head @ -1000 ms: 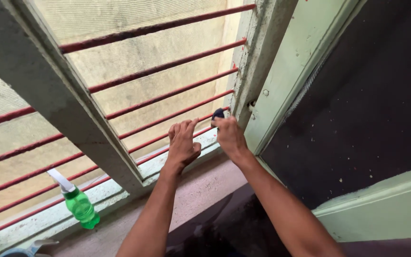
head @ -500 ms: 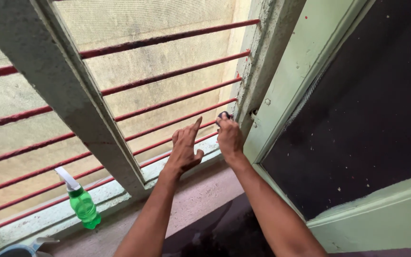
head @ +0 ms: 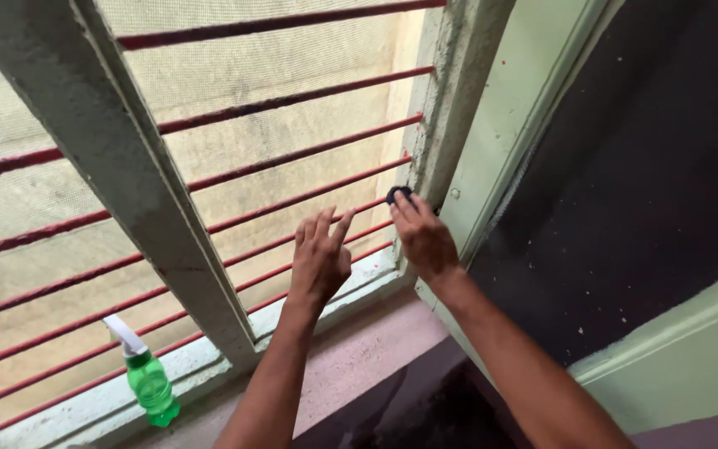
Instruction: Cleaning a window and its metal bars using a cloth and spray cleaner.
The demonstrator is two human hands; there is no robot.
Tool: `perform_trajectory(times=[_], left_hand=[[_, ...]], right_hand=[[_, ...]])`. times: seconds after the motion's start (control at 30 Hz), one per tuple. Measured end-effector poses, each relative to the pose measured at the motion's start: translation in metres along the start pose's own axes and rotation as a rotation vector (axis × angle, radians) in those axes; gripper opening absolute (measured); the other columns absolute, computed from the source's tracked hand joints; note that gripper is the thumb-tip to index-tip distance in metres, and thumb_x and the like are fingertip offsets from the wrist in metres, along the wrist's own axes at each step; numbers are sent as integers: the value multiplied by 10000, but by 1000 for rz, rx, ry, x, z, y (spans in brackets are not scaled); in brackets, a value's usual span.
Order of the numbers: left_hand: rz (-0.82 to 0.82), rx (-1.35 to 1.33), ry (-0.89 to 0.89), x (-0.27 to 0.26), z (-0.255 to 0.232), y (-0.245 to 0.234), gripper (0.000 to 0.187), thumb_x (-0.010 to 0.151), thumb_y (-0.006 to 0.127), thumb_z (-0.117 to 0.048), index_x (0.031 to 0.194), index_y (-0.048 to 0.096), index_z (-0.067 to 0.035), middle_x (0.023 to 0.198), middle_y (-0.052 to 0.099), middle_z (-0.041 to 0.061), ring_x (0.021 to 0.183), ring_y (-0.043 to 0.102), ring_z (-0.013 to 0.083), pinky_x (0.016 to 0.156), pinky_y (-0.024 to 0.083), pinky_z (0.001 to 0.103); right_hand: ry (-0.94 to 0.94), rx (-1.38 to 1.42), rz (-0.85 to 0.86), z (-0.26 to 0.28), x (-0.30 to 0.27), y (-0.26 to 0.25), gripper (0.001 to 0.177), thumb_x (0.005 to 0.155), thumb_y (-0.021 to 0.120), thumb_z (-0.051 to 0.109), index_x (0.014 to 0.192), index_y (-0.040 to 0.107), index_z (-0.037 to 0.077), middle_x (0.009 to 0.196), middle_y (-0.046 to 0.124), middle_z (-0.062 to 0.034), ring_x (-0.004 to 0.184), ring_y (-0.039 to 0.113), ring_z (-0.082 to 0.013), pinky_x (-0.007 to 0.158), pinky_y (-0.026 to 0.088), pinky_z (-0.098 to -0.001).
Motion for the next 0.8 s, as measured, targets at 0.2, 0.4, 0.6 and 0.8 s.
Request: perform_trajectory(times=[0.2,0.4,0.6,0.8], left_hand=[[103,-204,-209,1,14,27,573,746,665,-91,1315,688,-161,1202,616,135,1155,544,308,1068,356,448],[50,-188,-250,-1,15,27,568,699,650,-60,1250,739,-167,1093,639,121,1060,567,293,1026,375,421],[50,-173,-256,-1,12,26,572,675,660,-83,1236,740,-163,1079,638,129,1056,564,296,1020,373,417],[61,-173,-272,0,14,28,573,672,668,-100,1235,743,-175,1060,637,119,1047,566,287,1024,374,414]], right_hand=[[22,-184,-95,-8,33,-48,328,950,582,63,1231,702,-57,1370,664,-174,1252,596,-382,966,566,-395],[51,-510,-78,-16,36,-21,360,962,599,82,1262,677,-101,1429,605,-227,1335,555,-412,974,583,-382],[-41,-809,46,-17,22,10,450,909,574,95,1307,645,-104,1509,512,-266,1337,492,-527,1035,562,-429],[-95,-845,72,-18,6,33,497,865,586,124,1251,678,-175,1432,554,-324,1239,537,-576,1017,557,-459]])
Point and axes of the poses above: each hand's wrist, its own x-axis towards the middle knuckle, its own y-axis out of the palm, z = x × y, the point moved 6 cm from there along x, towards the middle knuckle
